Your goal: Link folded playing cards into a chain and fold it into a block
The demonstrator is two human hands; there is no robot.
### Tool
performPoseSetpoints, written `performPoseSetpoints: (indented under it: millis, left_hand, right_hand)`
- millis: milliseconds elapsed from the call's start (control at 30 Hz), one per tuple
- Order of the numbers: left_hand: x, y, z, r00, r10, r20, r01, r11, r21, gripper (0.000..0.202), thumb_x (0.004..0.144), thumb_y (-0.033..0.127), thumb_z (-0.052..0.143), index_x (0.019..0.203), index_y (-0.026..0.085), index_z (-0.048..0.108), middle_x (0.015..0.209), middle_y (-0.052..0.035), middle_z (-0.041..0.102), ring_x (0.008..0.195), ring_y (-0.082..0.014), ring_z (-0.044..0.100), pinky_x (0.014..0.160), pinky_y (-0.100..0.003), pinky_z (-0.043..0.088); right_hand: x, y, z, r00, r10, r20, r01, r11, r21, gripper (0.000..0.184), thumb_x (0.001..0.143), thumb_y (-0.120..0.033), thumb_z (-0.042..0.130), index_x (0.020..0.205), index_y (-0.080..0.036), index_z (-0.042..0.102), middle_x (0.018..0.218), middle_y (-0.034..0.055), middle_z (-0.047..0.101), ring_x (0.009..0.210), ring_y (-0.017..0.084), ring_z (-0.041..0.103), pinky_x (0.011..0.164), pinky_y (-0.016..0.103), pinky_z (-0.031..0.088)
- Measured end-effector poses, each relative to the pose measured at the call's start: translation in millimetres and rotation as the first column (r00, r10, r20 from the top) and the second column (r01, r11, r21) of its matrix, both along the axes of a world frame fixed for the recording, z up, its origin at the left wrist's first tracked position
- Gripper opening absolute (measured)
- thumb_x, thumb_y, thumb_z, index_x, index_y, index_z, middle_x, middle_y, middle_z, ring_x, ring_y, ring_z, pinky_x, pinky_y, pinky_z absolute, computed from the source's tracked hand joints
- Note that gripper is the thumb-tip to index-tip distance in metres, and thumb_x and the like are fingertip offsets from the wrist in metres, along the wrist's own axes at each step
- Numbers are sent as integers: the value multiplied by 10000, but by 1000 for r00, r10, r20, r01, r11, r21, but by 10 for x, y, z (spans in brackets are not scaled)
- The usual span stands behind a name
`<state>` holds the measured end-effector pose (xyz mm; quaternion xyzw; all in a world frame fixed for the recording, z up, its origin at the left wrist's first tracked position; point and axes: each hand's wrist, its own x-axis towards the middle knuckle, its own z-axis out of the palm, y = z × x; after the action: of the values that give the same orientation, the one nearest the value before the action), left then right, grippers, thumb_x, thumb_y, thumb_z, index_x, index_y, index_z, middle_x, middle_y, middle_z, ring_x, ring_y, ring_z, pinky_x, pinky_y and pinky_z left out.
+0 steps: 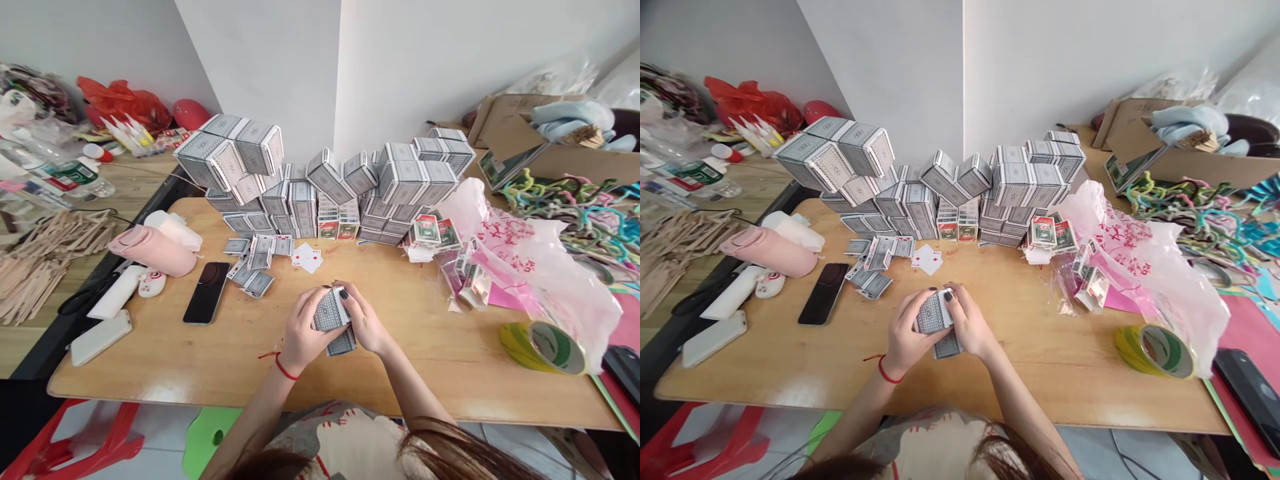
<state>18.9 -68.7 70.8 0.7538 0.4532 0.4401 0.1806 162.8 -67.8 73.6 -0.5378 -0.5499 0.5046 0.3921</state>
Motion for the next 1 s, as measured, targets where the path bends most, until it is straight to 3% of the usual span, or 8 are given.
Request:
performPoseSetpoints:
  millis: [367, 533, 733, 1000]
  left_hand:
    - [-7, -23, 21, 999, 35, 2, -35, 998, -43, 539, 624, 349, 699, 1093, 179, 494, 1000, -92, 568, 953, -203, 551, 821, -329, 479]
    - [-44, -32, -27, 1000, 27, -11, -27, 999, 17, 551, 621, 358, 699, 1099, 180, 492, 1007, -104, 571, 953, -220, 557, 812, -345, 485]
    - [-79, -40, -7, 1000, -5, -9, 6, 994, 112, 595, 606, 355, 711, 1121, 180, 472, 993, -100, 574, 944, -220, 561, 819, -342, 485]
    - [-119, 17, 109, 988, -128, -87, 116, 984, -133, 621, 663, 393, 657, 1202, 213, 409, 1074, -99, 498, 1027, -222, 509, 875, -366, 454]
  right_hand:
    - [23, -4, 1, 999, 41, 32, -41, 999, -8, 352, 880, -390, 304, 1143, -202, 442, 1134, 69, 512, 1047, 199, 471, 893, 329, 353]
    - [27, -26, 26, 998, 52, 23, -52, 999, 2, 372, 883, -399, 297, 1161, -198, 440, 1137, 70, 512, 1045, 196, 472, 906, 323, 347]
    - [38, -34, 40, 991, 128, -33, -128, 992, -4, 399, 886, -412, 285, 1199, -202, 417, 999, 52, 567, 1031, 196, 482, 919, 324, 345]
    - [80, -14, 37, 985, 147, -86, -153, 986, -63, 417, 865, -398, 352, 1248, -236, 383, 1131, 44, 513, 1054, 193, 469, 923, 340, 354]
